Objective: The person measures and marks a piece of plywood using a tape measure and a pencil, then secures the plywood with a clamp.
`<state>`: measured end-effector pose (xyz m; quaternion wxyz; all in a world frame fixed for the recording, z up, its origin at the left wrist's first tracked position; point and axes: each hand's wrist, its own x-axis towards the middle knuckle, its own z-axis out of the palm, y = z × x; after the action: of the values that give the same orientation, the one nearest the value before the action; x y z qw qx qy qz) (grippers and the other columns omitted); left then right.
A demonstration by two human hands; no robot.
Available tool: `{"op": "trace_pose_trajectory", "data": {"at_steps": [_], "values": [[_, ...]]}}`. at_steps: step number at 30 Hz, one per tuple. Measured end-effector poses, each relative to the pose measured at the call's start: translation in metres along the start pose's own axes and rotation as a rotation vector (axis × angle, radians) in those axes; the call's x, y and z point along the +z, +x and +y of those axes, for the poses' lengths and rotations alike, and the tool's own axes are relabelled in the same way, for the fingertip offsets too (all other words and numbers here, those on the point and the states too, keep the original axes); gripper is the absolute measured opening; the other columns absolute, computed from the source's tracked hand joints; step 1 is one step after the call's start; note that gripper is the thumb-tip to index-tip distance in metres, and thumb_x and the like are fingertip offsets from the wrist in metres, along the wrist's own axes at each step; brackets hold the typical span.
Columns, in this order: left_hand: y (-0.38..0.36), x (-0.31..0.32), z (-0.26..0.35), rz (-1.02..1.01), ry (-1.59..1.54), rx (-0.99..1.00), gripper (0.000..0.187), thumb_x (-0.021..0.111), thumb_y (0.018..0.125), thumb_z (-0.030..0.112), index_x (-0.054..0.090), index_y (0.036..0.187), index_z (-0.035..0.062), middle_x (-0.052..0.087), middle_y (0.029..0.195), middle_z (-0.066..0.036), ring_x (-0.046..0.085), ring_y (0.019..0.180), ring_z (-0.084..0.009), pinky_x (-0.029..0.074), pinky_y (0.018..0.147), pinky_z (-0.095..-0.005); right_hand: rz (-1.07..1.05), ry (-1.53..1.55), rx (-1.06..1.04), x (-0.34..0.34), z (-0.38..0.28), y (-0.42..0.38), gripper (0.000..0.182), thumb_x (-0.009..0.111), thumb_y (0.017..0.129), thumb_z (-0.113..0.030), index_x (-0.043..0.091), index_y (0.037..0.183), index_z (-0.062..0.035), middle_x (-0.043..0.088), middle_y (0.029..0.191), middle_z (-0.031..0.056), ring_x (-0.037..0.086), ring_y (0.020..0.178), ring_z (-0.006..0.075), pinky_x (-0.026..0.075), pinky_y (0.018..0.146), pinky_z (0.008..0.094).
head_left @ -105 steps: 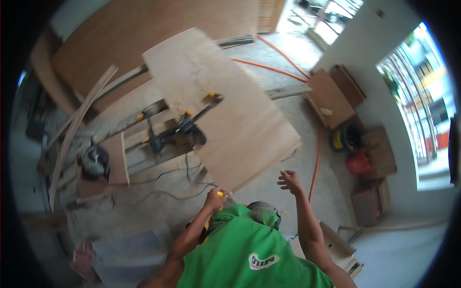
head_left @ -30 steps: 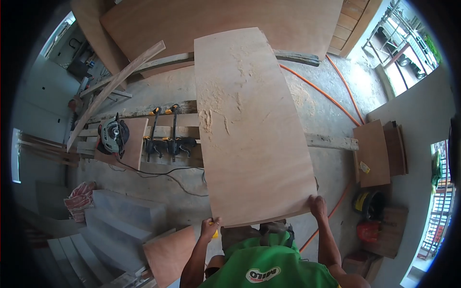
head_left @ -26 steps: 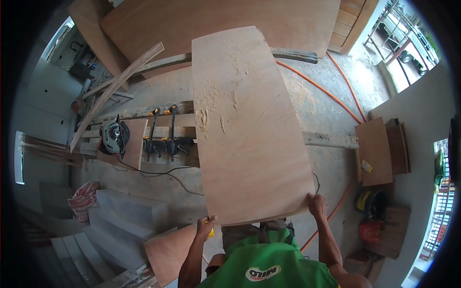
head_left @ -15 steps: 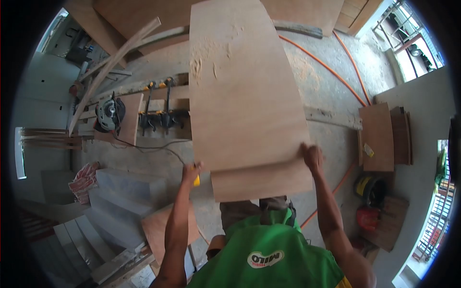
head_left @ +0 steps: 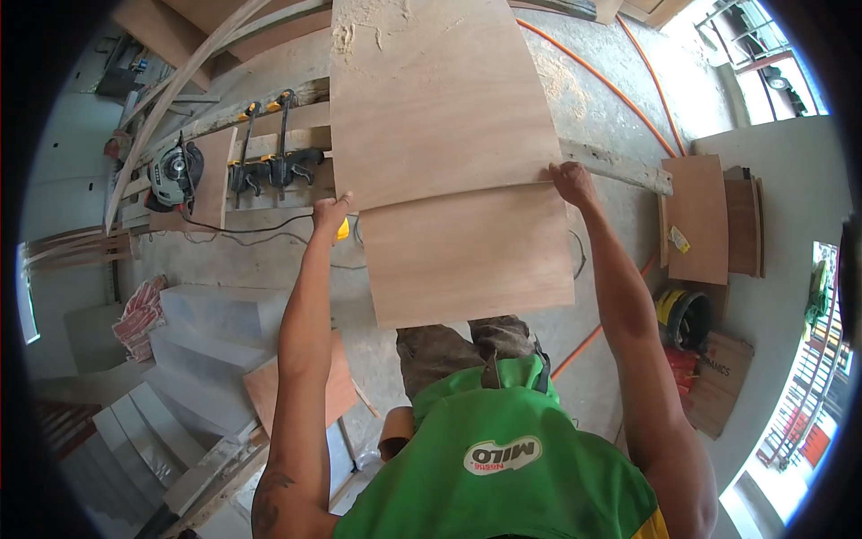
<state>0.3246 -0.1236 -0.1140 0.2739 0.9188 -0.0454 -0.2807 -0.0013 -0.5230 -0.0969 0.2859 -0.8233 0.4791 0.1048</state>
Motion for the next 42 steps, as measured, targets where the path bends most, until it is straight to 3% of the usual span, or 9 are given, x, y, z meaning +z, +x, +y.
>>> {"op": "trace_pose_trajectory", "data": {"at_steps": [2, 5, 7, 10, 14, 18, 34, 36, 42], "values": [[0.003, 0.008, -0.015, 0.029, -0.156, 0.032, 0.042, 0.069, 0.08, 0.039, 0.06, 0.065, 0.0006, 0.056, 0.062, -0.008, 0.051, 0.058, -0.0174, 0.042, 0.057, -0.0366, 0.039, 0.097, -0.286, 0.009, 0.03, 0.002, 0.048, 0.048, 0.091, -0.042, 0.064, 0.106, 0.0012, 0.065, 0.106, 0.0187, 0.064, 0.089, 0.0352, 0.051, 0.072, 0.0427], [-0.041, 0.015, -0.014, 0.09, -0.491, 0.007, 0.039, 0.071, 0.079, 0.037, 0.061, 0.068, 0.0014, 0.054, 0.062, -0.006, 0.049, 0.058, -0.0163, 0.041, 0.056, -0.0352, 0.028, 0.442, -0.2, 0.004, 0.042, -0.041, 0.044, 0.048, 0.094, -0.04, 0.063, 0.108, -0.0011, 0.066, 0.097, 0.0113, 0.065, 0.079, 0.0225, 0.052, 0.057, 0.0344], [-0.066, 0.025, -0.037, 0.152, -0.235, 0.073, 0.04, 0.072, 0.078, 0.039, 0.061, 0.072, 0.001, 0.058, 0.066, -0.005, 0.051, 0.06, -0.0161, 0.042, 0.058, -0.0341, -0.103, 0.528, 0.064, 0.02, 0.064, -0.062, 0.044, 0.048, 0.094, -0.041, 0.063, 0.105, -0.0014, 0.064, 0.094, 0.0075, 0.063, 0.077, 0.0145, 0.049, 0.05, 0.0272], [-0.132, 0.03, -0.046, -0.017, -0.043, 0.113, 0.042, 0.072, 0.077, 0.042, 0.065, 0.084, 0.0011, 0.067, 0.08, -0.011, 0.061, 0.072, -0.018, 0.048, 0.067, -0.0341, -0.204, 0.574, 0.058, 0.053, 0.086, -0.104, 0.045, 0.047, 0.095, -0.045, 0.061, 0.094, -0.0027, 0.054, 0.072, 0.0008, 0.05, 0.061, 0.0086, 0.043, 0.051, 0.0258], [-0.176, 0.034, -0.058, -0.215, 0.132, -0.099, 0.045, 0.072, 0.077, 0.043, 0.068, 0.094, 0.0011, 0.069, 0.088, -0.014, 0.066, 0.083, -0.0206, 0.05, 0.074, -0.0341, 0.102, 0.602, -0.006, 0.091, 0.077, -0.139, 0.055, 0.046, 0.095, -0.048, 0.059, 0.094, 0.0045, 0.058, 0.074, 0.0052, 0.05, 0.07, 0.0144, 0.044, 0.064, 0.0351], [-0.175, 0.034, -0.083, -0.252, 0.023, -0.065, 0.046, 0.07, 0.079, 0.044, 0.069, 0.096, 0.0009, 0.068, 0.082, -0.009, 0.06, 0.076, -0.0144, 0.048, 0.07, -0.0317, -0.043, 0.502, 0.101, 0.078, 0.063, -0.142, 0.058, 0.045, 0.094, -0.049, 0.058, 0.096, 0.0075, 0.061, 0.081, 0.0108, 0.052, 0.075, 0.0162, 0.045, 0.069, 0.0367], [-0.131, -0.063, -0.128, -0.3, 0.211, -0.123, 0.05, 0.071, 0.076, 0.046, 0.068, 0.094, -0.0006, 0.069, 0.09, -0.017, 0.066, 0.085, -0.0266, 0.049, 0.077, -0.0354, 0.062, 0.651, 0.093, 0.169, 0.004, -0.205, 0.056, 0.048, 0.094, -0.048, 0.062, 0.093, 0.0063, 0.064, 0.082, 0.0117, 0.056, 0.077, 0.0157, 0.047, 0.069, 0.0353], [-0.116, -0.063, -0.126, -0.377, 0.351, -0.11, 0.051, 0.071, 0.076, 0.046, 0.068, 0.095, -0.0013, 0.068, 0.093, -0.019, 0.066, 0.087, -0.0292, 0.05, 0.078, -0.0367, -0.2, 0.521, 0.159, 0.157, 0.01, -0.194, 0.054, 0.049, 0.093, -0.045, 0.063, 0.095, 0.0065, 0.066, 0.083, 0.0141, 0.06, 0.076, 0.0174, 0.048, 0.069, 0.0345], [-0.033, -0.055, -0.1, 0.348, 0.037, 0.174, 0.072, 0.073, 0.073, 0.046, 0.053, 0.122, -0.0029, 0.064, 0.106, -0.023, 0.06, 0.105, -0.0351, 0.046, 0.091, -0.0408, 0.401, 0.477, -0.184, 0.114, -0.005, -0.116, 0.041, 0.054, 0.091, -0.035, 0.063, 0.103, 0.0027, 0.067, 0.083, 0.0205, 0.066, 0.074, 0.0285, 0.05, 0.067, 0.0365]]}}
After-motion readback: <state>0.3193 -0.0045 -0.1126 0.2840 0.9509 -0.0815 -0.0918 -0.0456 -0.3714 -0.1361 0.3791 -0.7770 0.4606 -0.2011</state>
